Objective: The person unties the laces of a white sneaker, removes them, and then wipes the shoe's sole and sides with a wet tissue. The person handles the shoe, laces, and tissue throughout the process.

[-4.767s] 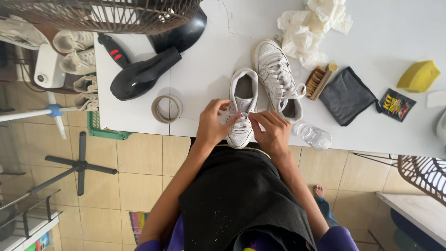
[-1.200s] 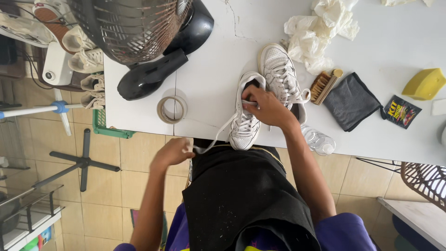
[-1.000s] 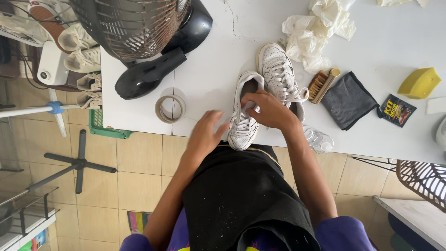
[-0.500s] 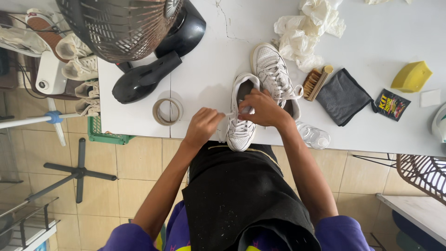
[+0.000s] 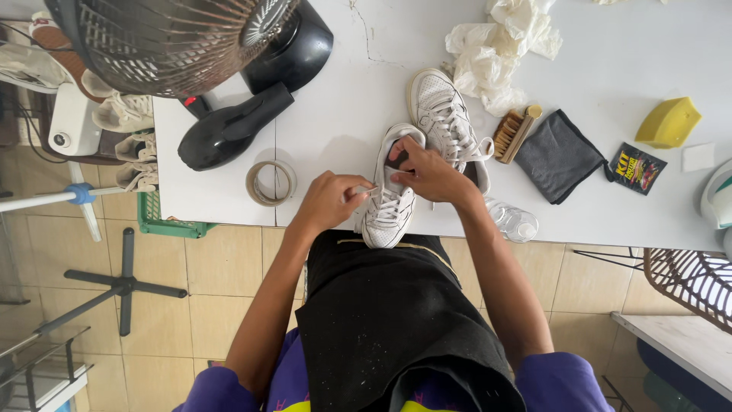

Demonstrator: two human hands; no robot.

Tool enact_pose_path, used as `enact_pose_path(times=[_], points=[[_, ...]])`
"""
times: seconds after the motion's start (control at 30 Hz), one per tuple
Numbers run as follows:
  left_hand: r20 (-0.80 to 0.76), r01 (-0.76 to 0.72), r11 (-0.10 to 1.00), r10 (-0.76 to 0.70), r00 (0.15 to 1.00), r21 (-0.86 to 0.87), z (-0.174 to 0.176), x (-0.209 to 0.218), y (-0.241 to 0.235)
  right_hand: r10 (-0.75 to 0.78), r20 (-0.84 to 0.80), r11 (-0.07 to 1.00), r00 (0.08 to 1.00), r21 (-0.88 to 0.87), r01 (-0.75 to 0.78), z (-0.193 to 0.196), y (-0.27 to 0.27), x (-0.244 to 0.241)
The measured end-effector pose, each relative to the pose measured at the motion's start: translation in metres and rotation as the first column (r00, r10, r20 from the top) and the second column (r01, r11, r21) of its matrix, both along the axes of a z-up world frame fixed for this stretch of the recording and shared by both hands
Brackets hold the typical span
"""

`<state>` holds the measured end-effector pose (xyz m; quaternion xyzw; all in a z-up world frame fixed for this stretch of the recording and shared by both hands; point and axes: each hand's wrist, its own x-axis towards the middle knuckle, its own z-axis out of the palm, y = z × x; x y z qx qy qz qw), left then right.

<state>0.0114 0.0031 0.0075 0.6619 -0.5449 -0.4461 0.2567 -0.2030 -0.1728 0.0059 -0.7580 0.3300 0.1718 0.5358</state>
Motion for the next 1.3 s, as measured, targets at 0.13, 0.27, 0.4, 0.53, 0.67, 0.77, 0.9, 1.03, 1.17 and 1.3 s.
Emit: enact_pose_path(times=[0.13,0.27,0.4,0.53,0.67,0.77,0.9,1.03,1.17,1.3], points=[[0.026,0.057,0.998,-0.057,0.998,0.005,-0.004,-0.016,0.0,-0.027,-0.137,0.998,0.99,-0.064,0.018,-0.015,0.004,0.016],[-0.092,-0.004,0.996,0.012,0.996,0.09,-0.014,-0.012,0.002,0.009,0.016,1.0,1.0,0.005,-0.01,0.009,-0.007,0.017],[-0.092,0.045,0.988,-0.032,0.995,0.146,0.002,0.0,0.002,-0.026,0.183,0.991,0.983,0.132,0.001,0.029,-0.013,0.014],[-0.1,0.052,0.989,-0.038,0.994,0.14,0.004,0.007,0.006,-0.022,0.286,1.0,0.958,0.016,0.018,0.012,-0.005,0.006],[-0.319,-0.134,0.991,0.129,0.939,0.006,-0.026,0.004,0.015,0.051,0.505,0.86,0.861,-0.461,0.219,0.004,0.037,-0.002],[-0.383,-0.241,0.968,0.196,0.903,-0.073,-0.039,0.0,0.02,0.103,0.506,0.727,0.856,-0.626,0.283,0.005,0.076,0.003],[-0.492,-0.302,0.946,0.209,0.845,-0.117,-0.021,0.003,0.02,0.136,0.476,0.483,0.869,-0.798,0.362,-0.024,0.099,0.018],[-0.309,-0.262,0.954,0.208,0.928,-0.143,0.033,0.017,0.004,0.172,0.615,0.472,0.77,-0.737,0.483,0.024,0.097,0.006],[0.021,0.13,0.955,-0.129,0.991,-0.265,0.079,0.006,-0.018,0.12,0.781,0.54,0.613,-0.57,0.62,0.127,0.102,-0.019],[-0.329,0.148,0.841,-0.358,0.874,-0.521,0.133,-0.023,-0.028,0.05,0.833,0.486,0.551,-0.502,0.715,0.171,0.101,-0.059]])
